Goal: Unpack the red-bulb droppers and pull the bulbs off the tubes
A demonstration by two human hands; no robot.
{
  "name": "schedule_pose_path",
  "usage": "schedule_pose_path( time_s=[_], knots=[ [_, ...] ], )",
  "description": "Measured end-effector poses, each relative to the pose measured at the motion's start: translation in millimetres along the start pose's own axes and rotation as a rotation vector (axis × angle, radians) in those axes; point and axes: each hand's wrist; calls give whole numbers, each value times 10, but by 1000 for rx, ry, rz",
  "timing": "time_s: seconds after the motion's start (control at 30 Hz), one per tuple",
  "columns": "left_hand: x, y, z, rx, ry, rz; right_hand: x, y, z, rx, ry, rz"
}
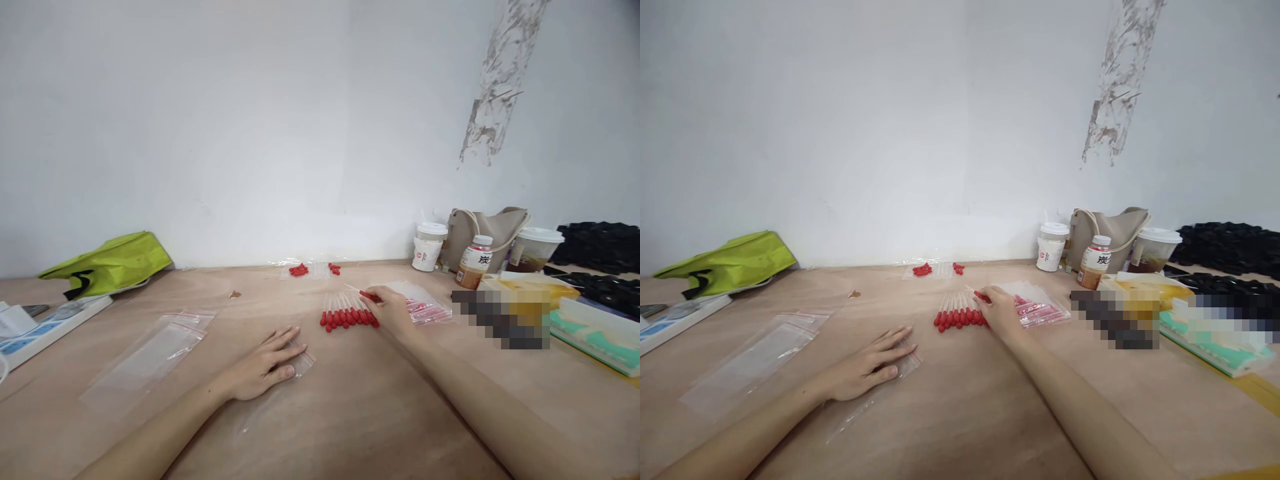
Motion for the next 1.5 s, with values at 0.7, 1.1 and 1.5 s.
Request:
schedule_pose_path(
  time_s=[0.7, 1.1, 1.5],
  knots=[
    [321, 67, -112, -394, -446, 447, 57, 88, 167, 89, 25, 159],
    [729, -1068, 451, -608, -679, 525, 96, -74, 189, 203, 72, 356],
    [1162, -847, 1248, -478, -668, -62, 28, 14, 180, 108, 134, 302]
  ],
)
Point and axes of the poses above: each hand's wrist, its own z-axis away from the middle knuckle, its own y-axis out of the palm, x = y × z, and after that the axes turned 7 degrees about -x, right-handed
